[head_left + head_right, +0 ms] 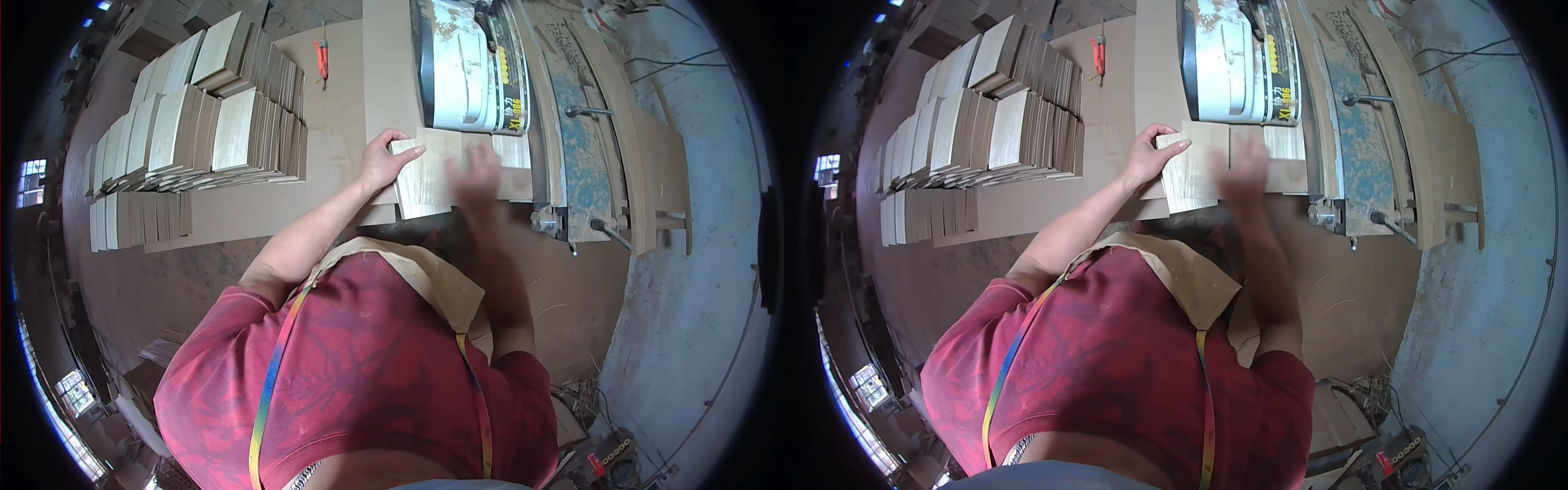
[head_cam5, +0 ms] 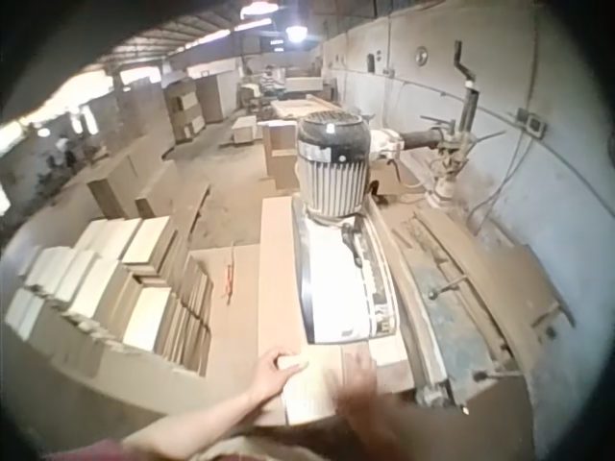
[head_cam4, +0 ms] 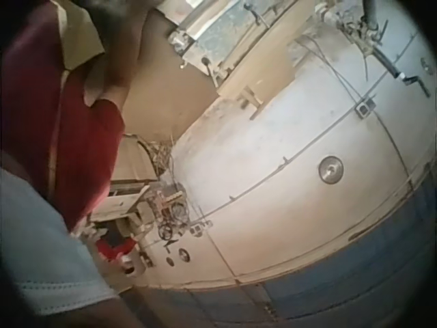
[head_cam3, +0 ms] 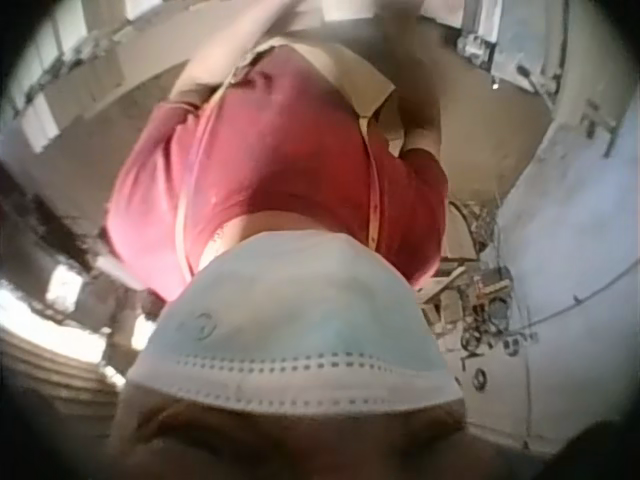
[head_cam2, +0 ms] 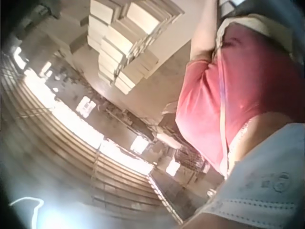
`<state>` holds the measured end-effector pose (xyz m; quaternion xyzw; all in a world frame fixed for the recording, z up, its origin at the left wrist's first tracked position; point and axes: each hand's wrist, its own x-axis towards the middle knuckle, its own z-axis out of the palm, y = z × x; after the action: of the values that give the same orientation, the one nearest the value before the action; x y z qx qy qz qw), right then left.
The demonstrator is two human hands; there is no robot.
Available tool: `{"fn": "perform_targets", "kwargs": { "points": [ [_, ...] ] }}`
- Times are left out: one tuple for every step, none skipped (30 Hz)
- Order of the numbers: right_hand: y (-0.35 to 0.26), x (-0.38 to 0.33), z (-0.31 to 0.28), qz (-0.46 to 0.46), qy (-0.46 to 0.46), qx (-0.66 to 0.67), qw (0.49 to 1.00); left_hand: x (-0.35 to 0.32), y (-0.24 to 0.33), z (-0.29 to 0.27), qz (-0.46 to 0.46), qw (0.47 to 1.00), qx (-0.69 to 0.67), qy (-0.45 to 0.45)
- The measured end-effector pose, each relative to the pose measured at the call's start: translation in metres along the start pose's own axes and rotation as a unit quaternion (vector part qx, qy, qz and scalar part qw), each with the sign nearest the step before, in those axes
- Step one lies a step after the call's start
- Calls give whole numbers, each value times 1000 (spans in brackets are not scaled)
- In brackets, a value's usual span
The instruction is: Sanding the edges of small rectangular wooden blocks using an industrial belt sander.
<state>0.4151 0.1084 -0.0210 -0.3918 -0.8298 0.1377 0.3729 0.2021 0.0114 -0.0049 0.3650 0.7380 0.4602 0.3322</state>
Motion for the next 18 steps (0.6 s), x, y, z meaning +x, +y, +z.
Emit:
{"fn": "perform_targets", "kwargs": {
  "points": [
    [-45,-7,-8,11,-55,-8,998,-5,-1,-3,-5,1000,-1,4],
    [-75,-9,-21,20,-107,-20,994,-6,5,-4,-30,999,-12,-1],
    [-77,-17,-28,23,-107,-24,994,-5,12,-5,-53,998,-21,-13],
    [-77,-24,-33,52,-117,-31,991,-5,19,-7,-77,996,-30,-25],
    [-78,-29,-33,79,-126,-35,988,-4,22,-12,-99,994,-37,-33],
    [-63,-40,-35,72,-98,-59,991,-3,20,-19,-98,994,-37,-35],
    [-39,-50,-40,67,-70,-85,992,-3,15,-29,-96,988,-95,-77],
    [-24,-52,-48,68,-70,-88,991,-3,10,-40,-95,977,-153,-117],
    [-9,-52,-56,121,-73,-98,985,-4,4,-49,-93,961,-211,-155],
    [2,-55,-65,175,-78,-107,976,-7,2,-52,-92,940,-268,-192],
    [14,-58,-68,176,-79,-108,975,-10,2,-51,-94,939,-268,-193],
    [30,-57,-63,139,-53,-125,981,-9,3,-50,-91,939,-271,-193],
    [46,-55,-55,104,-26,-143,984,-6,4,-49,-87,938,-272,-195],
    [61,-51,-46,68,1,-159,985,-4,5,-49,-83,938,-274,-196],
    [71,-46,-35,29,26,-172,984,-2,4,-50,-80,939,-275,-192],
    [73,-35,-29,27,25,-157,987,1,1,-48,-79,940,-275,-188],
    [76,-23,-24,26,24,-142,989,4,0,-43,-81,949,-258,-161],
    [82,-10,-16,27,23,-140,989,7,-4,-33,-85,958,-238,-138]
  ]
}}
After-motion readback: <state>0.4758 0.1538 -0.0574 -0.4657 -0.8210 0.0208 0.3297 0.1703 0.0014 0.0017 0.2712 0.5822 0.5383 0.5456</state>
